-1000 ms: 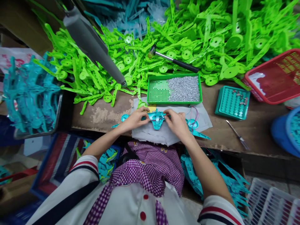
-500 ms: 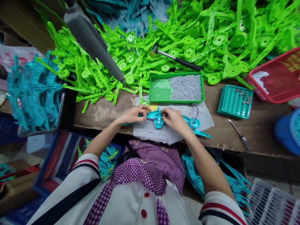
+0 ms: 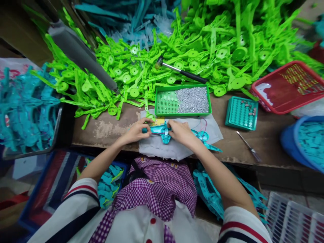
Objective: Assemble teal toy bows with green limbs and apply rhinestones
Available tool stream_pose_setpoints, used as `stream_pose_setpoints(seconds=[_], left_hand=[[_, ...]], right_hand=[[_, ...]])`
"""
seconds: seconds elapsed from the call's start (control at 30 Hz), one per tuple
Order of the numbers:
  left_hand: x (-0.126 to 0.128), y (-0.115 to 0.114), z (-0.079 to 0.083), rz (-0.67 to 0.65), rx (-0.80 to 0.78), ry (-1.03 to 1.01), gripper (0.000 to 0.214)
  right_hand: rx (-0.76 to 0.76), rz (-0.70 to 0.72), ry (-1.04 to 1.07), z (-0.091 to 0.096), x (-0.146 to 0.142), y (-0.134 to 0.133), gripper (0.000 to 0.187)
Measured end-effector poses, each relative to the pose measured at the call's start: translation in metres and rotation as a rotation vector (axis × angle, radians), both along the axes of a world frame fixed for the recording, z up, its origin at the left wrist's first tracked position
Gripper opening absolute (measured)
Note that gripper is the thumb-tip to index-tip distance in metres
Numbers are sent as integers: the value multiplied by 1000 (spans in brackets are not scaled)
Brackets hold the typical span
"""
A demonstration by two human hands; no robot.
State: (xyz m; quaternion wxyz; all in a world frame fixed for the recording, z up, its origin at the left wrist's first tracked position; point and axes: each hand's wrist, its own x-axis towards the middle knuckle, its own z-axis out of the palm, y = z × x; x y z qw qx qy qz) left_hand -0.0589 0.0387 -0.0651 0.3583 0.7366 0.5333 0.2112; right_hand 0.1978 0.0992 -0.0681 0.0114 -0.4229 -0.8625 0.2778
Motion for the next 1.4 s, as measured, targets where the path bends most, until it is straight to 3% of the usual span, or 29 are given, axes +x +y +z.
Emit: stream_pose_setpoints(seconds=[0.13,0.23,0.4,0.57,0.63,0.77,0.93,1.03,1.13,1.27,1.33,1.4], left_hand=[[-9,-4,-2,78,61,-27,10],[-15,-3,-7,140,61,-104,13],[-20,2,-13,276,-53,-352,22],[-26,9,-11,528,-319,-840,31],[-32,8,-7,612,-335,-915,30],[-58,-10,6,643,-143,-737,29],[-104,-57,15,762,121,-259,32],[-114,-87,12,846,291,92,23],[-108,-108,0,966,359,272,17],[-104,-115,-13,1115,276,312,13],[-106,-109,-9,1123,237,326,10],[-103,-98,5,1118,274,330,10]], right_hand=[[313,-85,177,1,24,-31,23],[500,-198,172,-13,41,-55,33],[563,-297,112,-38,45,-70,53],[650,-419,132,-45,47,-75,69],[608,-442,124,-47,51,-77,72],[490,-472,96,-48,55,-75,75],[464,-518,69,-45,52,-76,77],[450,-537,76,-45,51,-77,78],[434,-536,86,-46,53,-76,78],[434,-499,73,-42,55,-74,72],[437,-478,60,-40,54,-72,67],[432,-469,55,-38,52,-70,63]])
